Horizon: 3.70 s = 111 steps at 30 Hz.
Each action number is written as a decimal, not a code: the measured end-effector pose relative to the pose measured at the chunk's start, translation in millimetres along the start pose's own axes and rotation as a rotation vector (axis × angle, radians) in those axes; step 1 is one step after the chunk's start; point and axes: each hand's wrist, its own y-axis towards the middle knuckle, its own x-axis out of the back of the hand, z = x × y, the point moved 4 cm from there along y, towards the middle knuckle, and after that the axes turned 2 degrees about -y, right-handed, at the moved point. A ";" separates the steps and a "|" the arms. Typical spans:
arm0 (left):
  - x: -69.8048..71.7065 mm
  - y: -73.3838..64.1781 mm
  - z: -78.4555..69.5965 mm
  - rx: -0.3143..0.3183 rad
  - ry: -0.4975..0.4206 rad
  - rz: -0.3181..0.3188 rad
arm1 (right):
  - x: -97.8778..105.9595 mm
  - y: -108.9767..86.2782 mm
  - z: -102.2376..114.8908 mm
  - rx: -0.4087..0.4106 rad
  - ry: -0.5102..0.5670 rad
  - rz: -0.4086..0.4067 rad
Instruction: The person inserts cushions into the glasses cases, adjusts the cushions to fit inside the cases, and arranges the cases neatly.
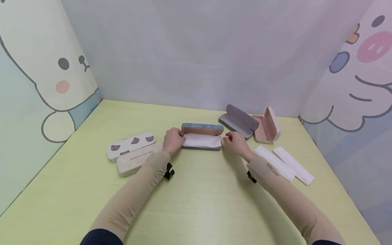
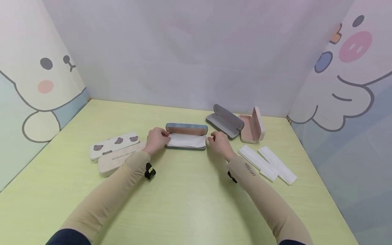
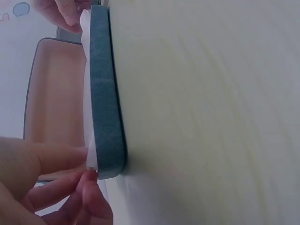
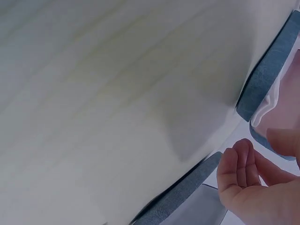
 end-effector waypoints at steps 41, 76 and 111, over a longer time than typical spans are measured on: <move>-2.1 5.8 -7.6 0.186 -0.183 0.204 | -11.9 14.8 11.9 -0.307 0.231 0.200; 6.0 9.5 2.5 0.151 -0.212 0.340 | -7.4 14.4 18.6 -0.329 0.513 0.481; 4.1 6.1 4.5 0.070 -0.202 0.389 | -8.8 6.7 21.6 -0.207 0.455 0.451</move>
